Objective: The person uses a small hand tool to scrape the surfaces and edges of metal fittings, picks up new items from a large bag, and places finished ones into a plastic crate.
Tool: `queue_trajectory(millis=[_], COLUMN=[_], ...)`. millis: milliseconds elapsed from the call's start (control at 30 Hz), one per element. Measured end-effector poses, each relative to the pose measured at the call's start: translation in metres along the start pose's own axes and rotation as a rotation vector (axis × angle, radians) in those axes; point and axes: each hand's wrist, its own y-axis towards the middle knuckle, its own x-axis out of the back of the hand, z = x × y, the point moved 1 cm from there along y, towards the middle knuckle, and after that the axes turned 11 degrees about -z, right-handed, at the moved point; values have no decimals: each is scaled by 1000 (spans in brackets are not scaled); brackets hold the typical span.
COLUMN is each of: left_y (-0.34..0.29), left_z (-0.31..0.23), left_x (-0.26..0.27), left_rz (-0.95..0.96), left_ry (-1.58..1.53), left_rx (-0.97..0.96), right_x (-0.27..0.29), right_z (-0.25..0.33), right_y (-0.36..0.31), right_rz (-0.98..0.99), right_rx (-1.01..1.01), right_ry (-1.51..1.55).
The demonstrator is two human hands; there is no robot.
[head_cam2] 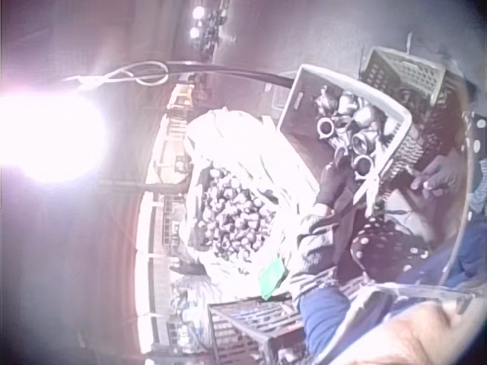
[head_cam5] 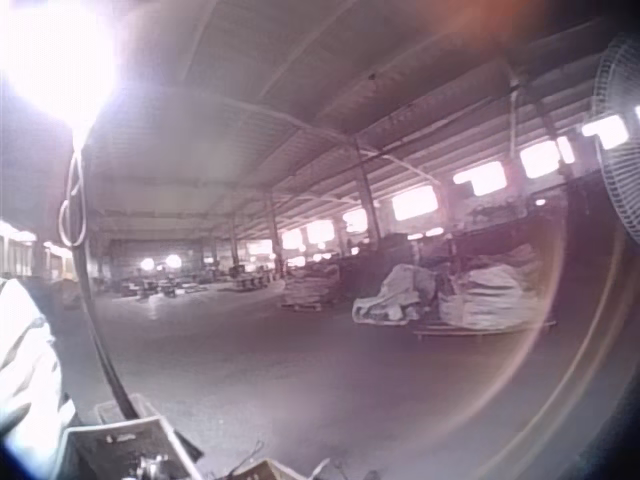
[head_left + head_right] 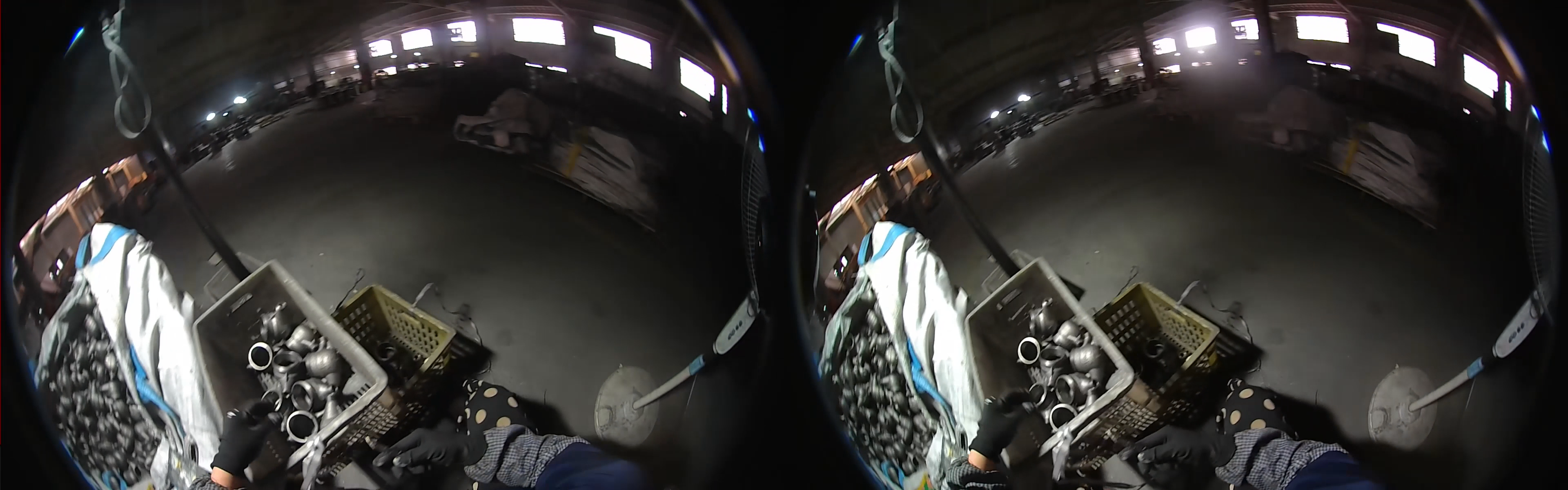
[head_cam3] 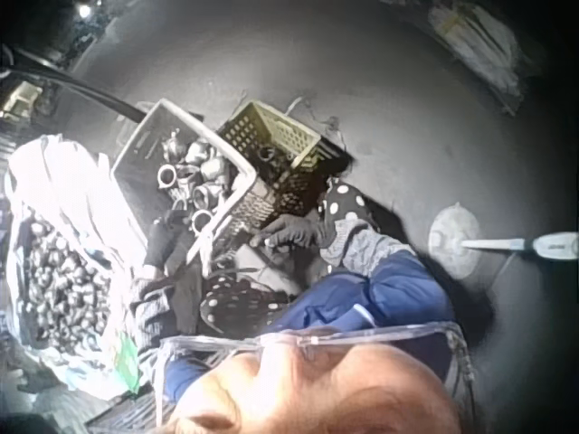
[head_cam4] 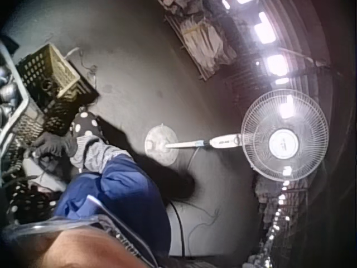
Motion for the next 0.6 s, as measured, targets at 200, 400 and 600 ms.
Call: queue_trajectory(millis=[200, 400, 600], left_y=[37, 68, 83], left_z=[80, 43, 23], left_x=[-40, -65, -80], left_rz=[570, 343, 186], left_ry=[1054, 1001, 907], left_rx=[99, 137, 151], right_x=[-9, -3, 15], right_z=[54, 58, 66], right_y=[-22, -25, -42], right_rz=[-128, -176, -257], right_rx=[-195, -245, -238], right_ry=[127, 352, 300])
